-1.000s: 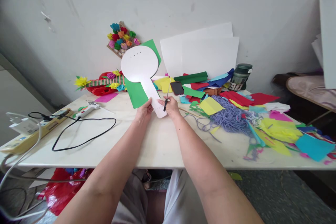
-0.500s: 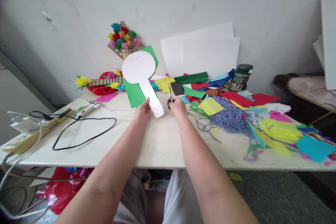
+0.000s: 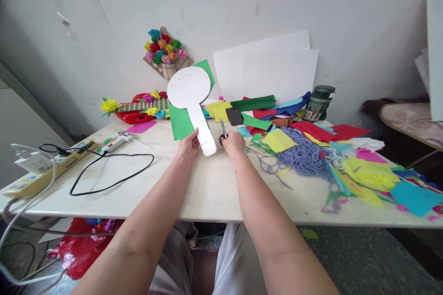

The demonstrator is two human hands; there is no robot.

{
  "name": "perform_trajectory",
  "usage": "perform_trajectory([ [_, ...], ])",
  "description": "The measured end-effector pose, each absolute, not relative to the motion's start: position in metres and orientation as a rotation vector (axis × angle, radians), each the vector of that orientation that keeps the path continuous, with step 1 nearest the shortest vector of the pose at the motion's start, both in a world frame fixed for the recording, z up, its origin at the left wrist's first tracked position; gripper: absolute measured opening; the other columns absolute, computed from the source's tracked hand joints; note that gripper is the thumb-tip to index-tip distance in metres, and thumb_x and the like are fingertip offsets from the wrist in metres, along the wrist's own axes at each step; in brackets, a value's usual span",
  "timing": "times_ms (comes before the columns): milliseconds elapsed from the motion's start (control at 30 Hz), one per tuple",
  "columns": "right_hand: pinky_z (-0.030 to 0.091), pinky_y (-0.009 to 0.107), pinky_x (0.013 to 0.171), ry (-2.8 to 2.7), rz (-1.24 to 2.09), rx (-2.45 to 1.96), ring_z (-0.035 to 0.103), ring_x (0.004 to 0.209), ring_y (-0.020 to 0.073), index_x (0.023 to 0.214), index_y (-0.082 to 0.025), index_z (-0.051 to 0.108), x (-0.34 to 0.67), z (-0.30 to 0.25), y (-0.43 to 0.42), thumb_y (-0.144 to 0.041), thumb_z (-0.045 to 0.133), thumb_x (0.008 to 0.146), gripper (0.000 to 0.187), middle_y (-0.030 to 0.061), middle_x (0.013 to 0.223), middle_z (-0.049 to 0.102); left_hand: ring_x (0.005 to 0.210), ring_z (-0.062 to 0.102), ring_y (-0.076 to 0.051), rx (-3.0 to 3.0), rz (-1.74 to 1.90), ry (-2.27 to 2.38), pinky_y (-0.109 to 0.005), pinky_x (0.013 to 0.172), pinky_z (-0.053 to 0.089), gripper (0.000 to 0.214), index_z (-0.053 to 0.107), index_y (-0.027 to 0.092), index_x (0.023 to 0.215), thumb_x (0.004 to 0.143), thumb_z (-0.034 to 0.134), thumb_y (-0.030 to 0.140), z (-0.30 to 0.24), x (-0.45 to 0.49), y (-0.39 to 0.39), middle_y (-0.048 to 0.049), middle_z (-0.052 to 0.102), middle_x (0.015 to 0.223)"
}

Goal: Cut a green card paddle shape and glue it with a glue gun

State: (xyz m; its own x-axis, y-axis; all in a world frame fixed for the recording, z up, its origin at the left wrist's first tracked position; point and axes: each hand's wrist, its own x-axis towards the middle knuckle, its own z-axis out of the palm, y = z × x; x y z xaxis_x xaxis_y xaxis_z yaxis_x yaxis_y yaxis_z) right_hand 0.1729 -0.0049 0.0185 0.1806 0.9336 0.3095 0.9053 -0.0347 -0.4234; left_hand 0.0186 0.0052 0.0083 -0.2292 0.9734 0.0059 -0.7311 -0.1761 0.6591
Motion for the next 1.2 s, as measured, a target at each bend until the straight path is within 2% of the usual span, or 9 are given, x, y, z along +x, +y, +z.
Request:
perform_trajectory([
  [200, 0.043, 0.030, 0.071, -1.765, 0.104, -1.941, 0.058, 0.093, 0.0263, 0.093, -0.016, 0.070, 0.173, 0.016, -0.003, -0.038, 0.060, 0.066, 0.037, 0.0140, 0.105, 0.062, 0.067, 0.065, -0.014, 0.563, 1.701, 0.637, -0.022, 0.062, 0.053, 0.028, 0.063, 0.013, 0.092, 0.065, 0.069, 0.007, 0.008, 0.019, 0.005, -0.0063, 0.069, 0.083],
  [400, 0.041, 0.030, 0.072, -1.759, 0.188, -1.874, 0.057, 0.096, 0.0256, 0.096, -0.019, 0.069, 0.171, 0.016, -0.004, -0.020, 0.054, 0.068, 0.032, 0.0112, 0.109, 0.062, 0.065, 0.064, -0.013, 0.570, 1.698, 0.640, -0.021, 0.060, 0.052, 0.028, 0.062, 0.013, 0.092, 0.065, 0.068, 0.006, 0.009, 0.019, 0.004, -0.0053, 0.068, 0.082],
  [500, 0.041, 0.031, 0.069, -1.643, 0.213, -1.785, 0.058, 0.089, 0.0240, 0.084, -0.021, 0.070, 0.169, 0.020, -0.005, -0.027, 0.048, 0.076, 0.025, 0.0091, 0.097, 0.066, 0.065, 0.064, -0.013, 0.585, 1.688, 0.646, -0.021, 0.061, 0.051, 0.027, 0.062, 0.013, 0.091, 0.065, 0.068, 0.006, 0.009, 0.019, 0.003, -0.0048, 0.068, 0.082],
  [600, 0.042, 0.027, 0.061, -1.509, 0.467, -1.567, 0.059, 0.076, 0.0194, 0.073, -0.019, 0.066, 0.167, 0.022, -0.004, -0.040, 0.044, 0.079, 0.032, 0.0070, 0.080, 0.067, 0.065, 0.064, -0.012, 0.608, 1.669, 0.644, -0.021, 0.060, 0.051, 0.028, 0.063, 0.013, 0.090, 0.064, 0.069, 0.007, 0.010, 0.020, 0.002, -0.0042, 0.068, 0.081],
  [700, 0.040, 0.023, 0.049, -1.347, 0.892, -1.295, 0.058, 0.062, 0.0150, 0.075, -0.016, 0.063, 0.162, 0.021, -0.004, -0.048, 0.048, 0.076, 0.035, 0.0060, 0.074, 0.064, 0.065, 0.064, -0.012, 0.632, 1.654, 0.636, -0.021, 0.059, 0.051, 0.029, 0.063, 0.013, 0.090, 0.062, 0.070, 0.008, 0.010, 0.021, 0.001, -0.0040, 0.069, 0.081],
  [800, 0.038, 0.021, 0.044, -1.269, 1.109, -1.091, 0.055, 0.056, 0.0127, 0.075, -0.015, 0.061, 0.156, 0.019, -0.006, -0.052, 0.055, 0.070, 0.038, 0.0037, 0.070, 0.062, 0.065, 0.064, -0.013, 0.670, 1.622, 0.634, -0.021, 0.058, 0.051, 0.030, 0.063, 0.014, 0.090, 0.061, 0.072, 0.010, 0.009, 0.021, 0.002, -0.0040, 0.069, 0.081],
  [900, 0.037, 0.021, 0.046, -1.269, 1.166, -0.983, 0.052, 0.053, 0.0105, 0.073, -0.015, 0.061, 0.152, 0.017, -0.008, -0.052, 0.062, 0.063, 0.038, -0.0002, 0.062, 0.058, 0.065, 0.063, -0.013, 0.718, 1.588, 0.626, -0.022, 0.060, 0.051, 0.033, 0.063, 0.014, 0.091, 0.060, 0.074, 0.012, 0.007, 0.021, 0.003, -0.0041, 0.069, 0.079],
  [1000, 0.035, 0.020, 0.046, -1.281, 1.140, -0.943, 0.046, 0.049, 0.0084, 0.063, -0.015, 0.057, 0.150, 0.015, -0.008, -0.049, 0.067, 0.058, 0.035, -0.0035, 0.054, 0.054, 0.065, 0.063, -0.013, 0.762, 1.569, 0.625, -0.022, 0.059, 0.051, 0.037, 0.063, 0.014, 0.093, 0.058, 0.075, 0.012, 0.006, 0.022, 0.002, -0.0045, 0.068, 0.080],
  [1200, 0.030, 0.021, 0.043, -1.217, 1.076, -0.936, 0.039, 0.044, 0.0073, 0.050, -0.017, 0.049, 0.150, 0.012, -0.004, -0.044, 0.069, 0.054, 0.034, -0.0062, 0.044, 0.046, 0.067, 0.063, -0.014, 0.810, 1.565, 0.659, -0.026, 0.064, 0.051, 0.043, 0.061, 0.015, 0.097, 0.057, 0.075, 0.018, 0.010, 0.026, -0.003, -0.0055, 0.067, 0.084],
])
